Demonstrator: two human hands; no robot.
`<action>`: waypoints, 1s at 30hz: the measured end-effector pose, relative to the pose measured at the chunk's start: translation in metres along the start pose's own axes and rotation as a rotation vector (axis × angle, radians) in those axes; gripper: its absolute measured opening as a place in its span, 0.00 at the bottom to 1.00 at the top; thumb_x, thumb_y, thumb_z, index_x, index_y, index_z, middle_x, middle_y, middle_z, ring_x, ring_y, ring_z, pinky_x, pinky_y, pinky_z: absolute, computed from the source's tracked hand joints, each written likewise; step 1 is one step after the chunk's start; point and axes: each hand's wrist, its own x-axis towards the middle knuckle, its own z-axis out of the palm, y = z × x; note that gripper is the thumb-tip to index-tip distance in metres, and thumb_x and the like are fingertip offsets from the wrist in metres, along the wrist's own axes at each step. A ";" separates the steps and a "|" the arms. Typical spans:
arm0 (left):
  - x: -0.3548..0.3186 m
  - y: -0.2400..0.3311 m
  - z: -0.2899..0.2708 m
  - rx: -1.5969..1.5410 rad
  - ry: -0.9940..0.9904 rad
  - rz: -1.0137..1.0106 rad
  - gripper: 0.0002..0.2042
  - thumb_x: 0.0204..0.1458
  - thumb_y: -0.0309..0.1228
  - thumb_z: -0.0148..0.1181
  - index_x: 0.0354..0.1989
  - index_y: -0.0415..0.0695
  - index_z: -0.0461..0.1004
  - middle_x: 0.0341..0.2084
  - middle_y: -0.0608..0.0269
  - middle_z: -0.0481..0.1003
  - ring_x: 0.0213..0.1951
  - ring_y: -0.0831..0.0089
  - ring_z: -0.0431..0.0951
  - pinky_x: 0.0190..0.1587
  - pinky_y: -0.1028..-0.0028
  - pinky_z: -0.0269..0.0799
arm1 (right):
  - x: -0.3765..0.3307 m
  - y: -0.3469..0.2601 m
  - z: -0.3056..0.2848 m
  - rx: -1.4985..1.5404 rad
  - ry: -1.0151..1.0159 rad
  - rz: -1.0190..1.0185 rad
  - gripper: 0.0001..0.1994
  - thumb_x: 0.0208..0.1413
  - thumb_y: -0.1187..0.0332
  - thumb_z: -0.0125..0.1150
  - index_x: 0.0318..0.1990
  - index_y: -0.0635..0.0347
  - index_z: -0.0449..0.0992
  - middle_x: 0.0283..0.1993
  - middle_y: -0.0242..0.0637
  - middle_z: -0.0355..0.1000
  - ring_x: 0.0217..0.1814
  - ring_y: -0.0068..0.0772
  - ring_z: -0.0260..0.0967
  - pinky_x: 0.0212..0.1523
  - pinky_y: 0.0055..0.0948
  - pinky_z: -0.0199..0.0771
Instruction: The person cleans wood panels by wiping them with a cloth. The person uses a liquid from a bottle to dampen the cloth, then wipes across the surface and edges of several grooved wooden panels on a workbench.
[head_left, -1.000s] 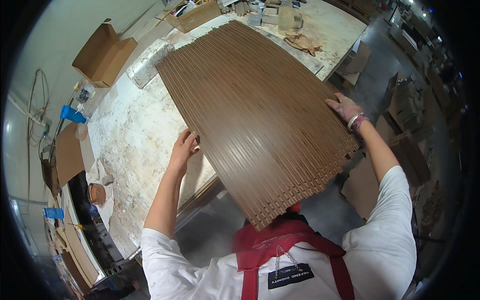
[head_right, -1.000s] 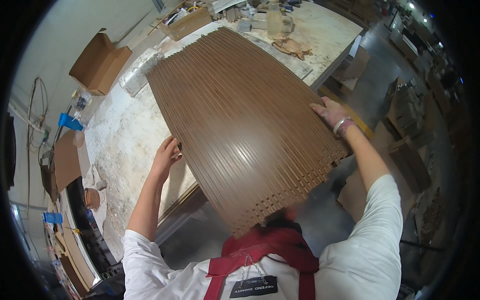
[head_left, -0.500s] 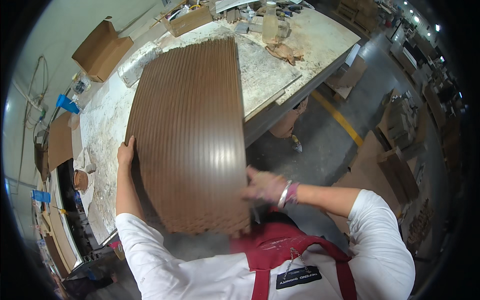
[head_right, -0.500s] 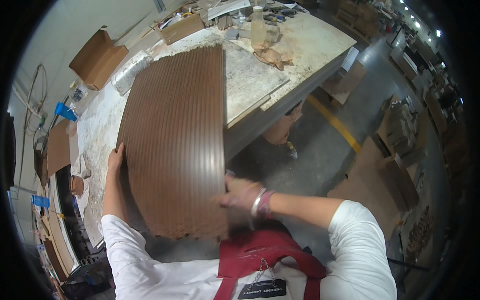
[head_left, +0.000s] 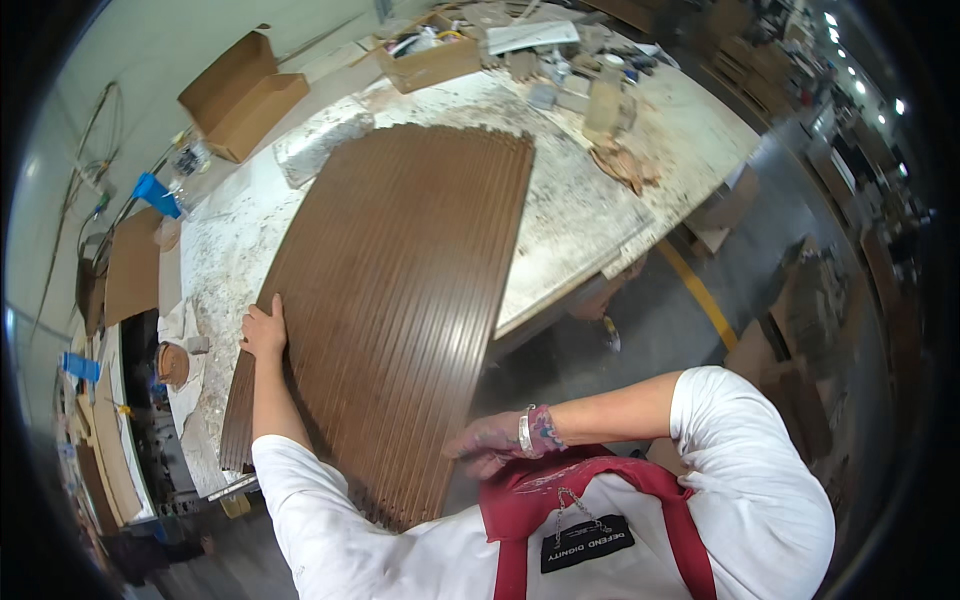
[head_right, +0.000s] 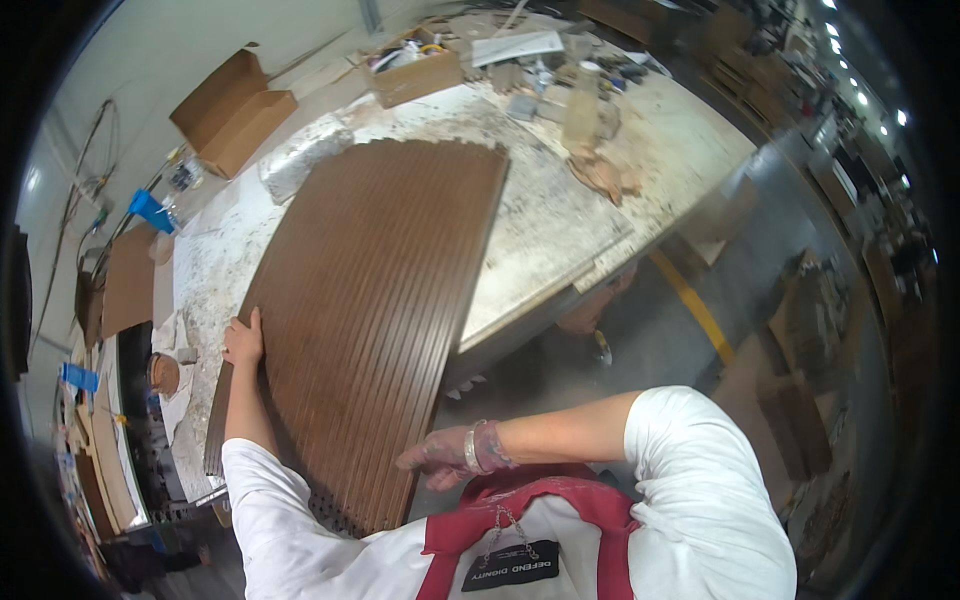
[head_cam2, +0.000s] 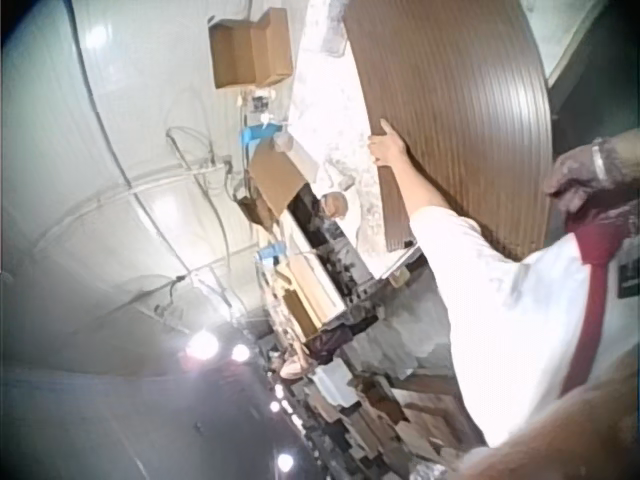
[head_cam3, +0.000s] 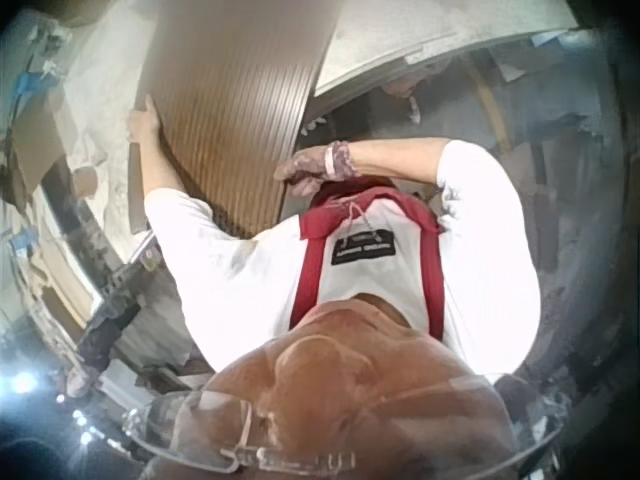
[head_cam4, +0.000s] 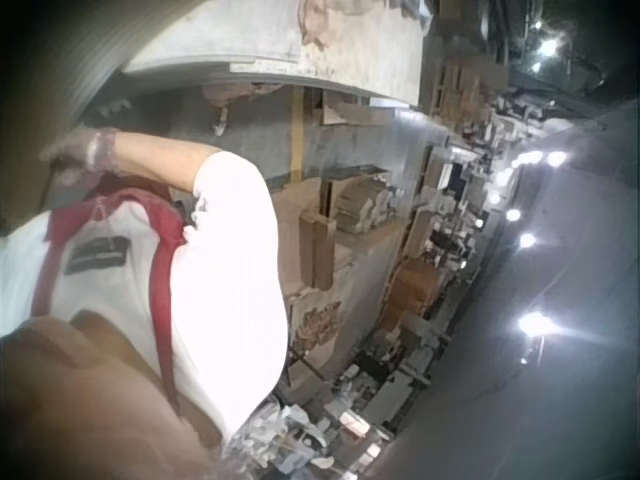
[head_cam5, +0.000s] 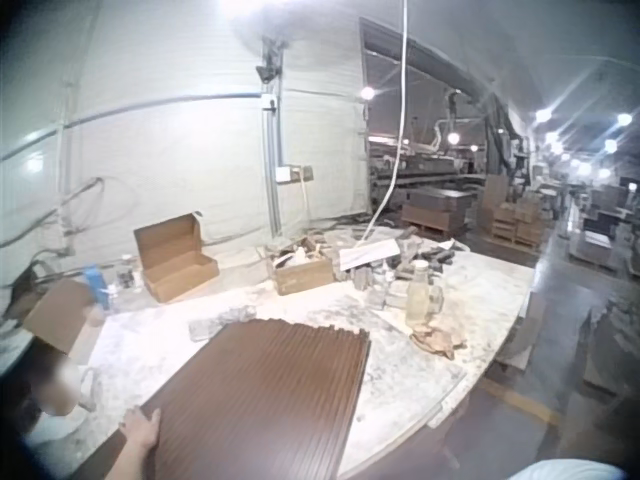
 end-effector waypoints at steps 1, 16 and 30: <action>-0.004 -0.001 -0.005 0.005 -0.001 -0.022 0.39 0.56 0.64 0.40 0.61 0.41 0.61 0.57 0.45 0.65 0.62 0.52 0.63 0.62 0.40 0.49 | -0.003 -0.008 -0.002 -0.014 0.011 0.046 0.21 0.58 0.53 0.59 0.49 0.62 0.74 0.43 0.43 0.71 0.30 0.28 0.71 0.34 0.23 0.76; 0.065 0.017 -0.016 -0.275 -0.174 0.109 0.35 0.53 0.63 0.46 0.46 0.37 0.75 0.44 0.40 0.76 0.49 0.49 0.75 0.52 0.58 0.69 | -0.092 -0.122 -0.126 0.150 0.284 -0.162 0.25 0.65 0.52 0.47 0.56 0.67 0.67 0.51 0.52 0.73 0.52 0.48 0.75 0.51 0.39 0.78; 0.063 0.128 -0.028 -0.306 -0.186 0.369 0.31 0.49 0.60 0.56 0.39 0.38 0.76 0.38 0.46 0.78 0.43 0.52 0.78 0.45 0.58 0.73 | -0.097 -0.045 -0.132 -0.387 0.454 -0.343 0.23 0.65 0.50 0.47 0.55 0.61 0.69 0.44 0.47 0.76 0.47 0.40 0.74 0.46 0.28 0.72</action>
